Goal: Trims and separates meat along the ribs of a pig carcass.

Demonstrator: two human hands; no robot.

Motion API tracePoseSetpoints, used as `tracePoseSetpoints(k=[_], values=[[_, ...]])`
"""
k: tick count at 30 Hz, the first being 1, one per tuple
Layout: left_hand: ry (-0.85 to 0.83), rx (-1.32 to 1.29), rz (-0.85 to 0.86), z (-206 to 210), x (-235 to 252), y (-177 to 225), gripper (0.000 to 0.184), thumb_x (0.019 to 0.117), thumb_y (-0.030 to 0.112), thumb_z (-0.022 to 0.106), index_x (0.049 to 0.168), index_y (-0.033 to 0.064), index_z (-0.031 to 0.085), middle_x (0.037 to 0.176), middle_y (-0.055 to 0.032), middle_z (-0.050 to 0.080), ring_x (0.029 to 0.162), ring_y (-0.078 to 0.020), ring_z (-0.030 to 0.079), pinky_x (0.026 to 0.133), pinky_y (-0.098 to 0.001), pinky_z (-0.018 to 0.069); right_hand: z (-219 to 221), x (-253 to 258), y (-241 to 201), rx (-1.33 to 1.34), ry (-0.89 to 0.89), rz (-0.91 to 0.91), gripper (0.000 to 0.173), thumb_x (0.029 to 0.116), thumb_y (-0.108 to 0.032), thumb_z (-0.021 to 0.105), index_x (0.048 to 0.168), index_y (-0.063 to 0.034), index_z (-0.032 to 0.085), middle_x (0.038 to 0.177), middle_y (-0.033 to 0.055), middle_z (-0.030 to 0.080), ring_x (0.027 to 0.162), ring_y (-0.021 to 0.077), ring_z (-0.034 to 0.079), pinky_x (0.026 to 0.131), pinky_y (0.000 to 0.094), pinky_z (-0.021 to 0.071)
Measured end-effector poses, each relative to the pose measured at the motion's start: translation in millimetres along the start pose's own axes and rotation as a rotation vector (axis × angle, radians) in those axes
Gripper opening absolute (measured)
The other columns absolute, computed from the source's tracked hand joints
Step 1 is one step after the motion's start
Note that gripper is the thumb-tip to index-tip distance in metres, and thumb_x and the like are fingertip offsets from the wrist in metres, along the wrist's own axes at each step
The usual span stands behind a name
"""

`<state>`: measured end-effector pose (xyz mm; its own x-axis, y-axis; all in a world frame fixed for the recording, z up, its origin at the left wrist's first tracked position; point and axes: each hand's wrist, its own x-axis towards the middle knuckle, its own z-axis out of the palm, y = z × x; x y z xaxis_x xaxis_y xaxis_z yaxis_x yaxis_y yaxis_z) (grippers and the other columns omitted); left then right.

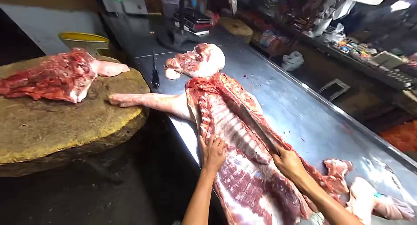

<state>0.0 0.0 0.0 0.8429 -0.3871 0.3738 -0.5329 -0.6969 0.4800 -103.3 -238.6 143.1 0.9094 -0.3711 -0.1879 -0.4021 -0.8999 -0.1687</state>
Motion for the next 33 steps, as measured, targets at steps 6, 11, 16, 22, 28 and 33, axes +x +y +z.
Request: tracePoseSetpoints(k=[6,11,16,22,28,33], values=[[0.441,-0.221,-0.363,-9.3,8.3,17.9,0.039,0.0863,0.017,0.071,0.119,-0.0046,0.07,0.133,-0.0289,0.061,0.128,-0.0456,0.056,0.112,-0.0589,0.0394,-17.6,16.2,-16.4,0.073,0.04,-0.197,0.037,0.1041,-0.035,0.046,0.109,-0.0078,0.071,0.08,0.0164,0.069,0.078,0.0373,0.069,0.069,0.0599,0.0517],[0.176,-0.487,-0.829,-30.0,58.4,5.4,0.108,0.0818,0.031,0.086,0.16,-0.0039,0.019,0.154,-0.0297,0.043,0.141,-0.0389,0.047,0.116,-0.0519,0.0396,-1.7,18.4,-5.0,0.056,0.07,-0.339,0.036,0.1029,-0.035,0.049,0.116,-0.0118,0.073,0.084,0.0159,0.072,0.078,0.038,0.072,0.067,0.0607,0.0547],[0.081,-0.598,-0.853,-21.8,57.7,-14.4,0.097,0.08,0.023,0.088,0.155,-0.0002,0.031,0.14,-0.025,0.058,0.131,-0.0339,0.057,0.111,-0.0515,0.0448,12.2,34.3,-10.7,0.064,0.036,-0.436,0.033,0.102,-0.031,0.051,0.116,-0.0101,0.072,0.087,0.0163,0.073,0.078,0.0387,0.072,0.065,0.0586,0.0555],[0.109,-0.579,-0.774,-15.4,53.0,-17.5,0.102,0.0791,0.025,0.088,0.157,-0.0027,0.027,0.147,-0.0242,0.053,0.136,-0.032,0.053,0.115,-0.0486,0.0424,5.5,82.0,-51.6,-0.018,0.081,-0.604,0.032,0.1012,-0.03,0.052,0.118,-0.0108,0.071,0.088,0.0171,0.072,0.078,0.0385,0.072,0.065,0.0577,0.0554],[0.306,-0.458,-0.66,-8.4,39.9,-1.4,0.076,0.0821,0.015,0.083,0.146,-0.0063,0.048,0.147,-0.0291,0.05,0.138,-0.0372,0.05,0.118,-0.0473,0.0395,-7.3,103.2,-82.7,-0.26,-0.072,-0.482,0.038,0.1068,-0.035,0.043,0.125,-0.0107,0.066,0.105,0.0198,0.072,0.095,0.0414,0.071,0.078,0.06,0.0549],[0.185,-0.568,-0.683,-15.0,41.6,-5.9,0.077,0.0822,0.017,0.082,0.148,-0.0049,0.047,0.149,-0.0283,0.048,0.14,-0.0361,0.049,0.117,-0.048,0.0401,-3.2,90.1,-101.4,-0.249,-0.003,-0.502,0.037,0.1063,-0.035,0.044,0.12,-0.0117,0.069,0.097,0.0176,0.073,0.087,0.0391,0.072,0.072,0.0584,0.0554]])
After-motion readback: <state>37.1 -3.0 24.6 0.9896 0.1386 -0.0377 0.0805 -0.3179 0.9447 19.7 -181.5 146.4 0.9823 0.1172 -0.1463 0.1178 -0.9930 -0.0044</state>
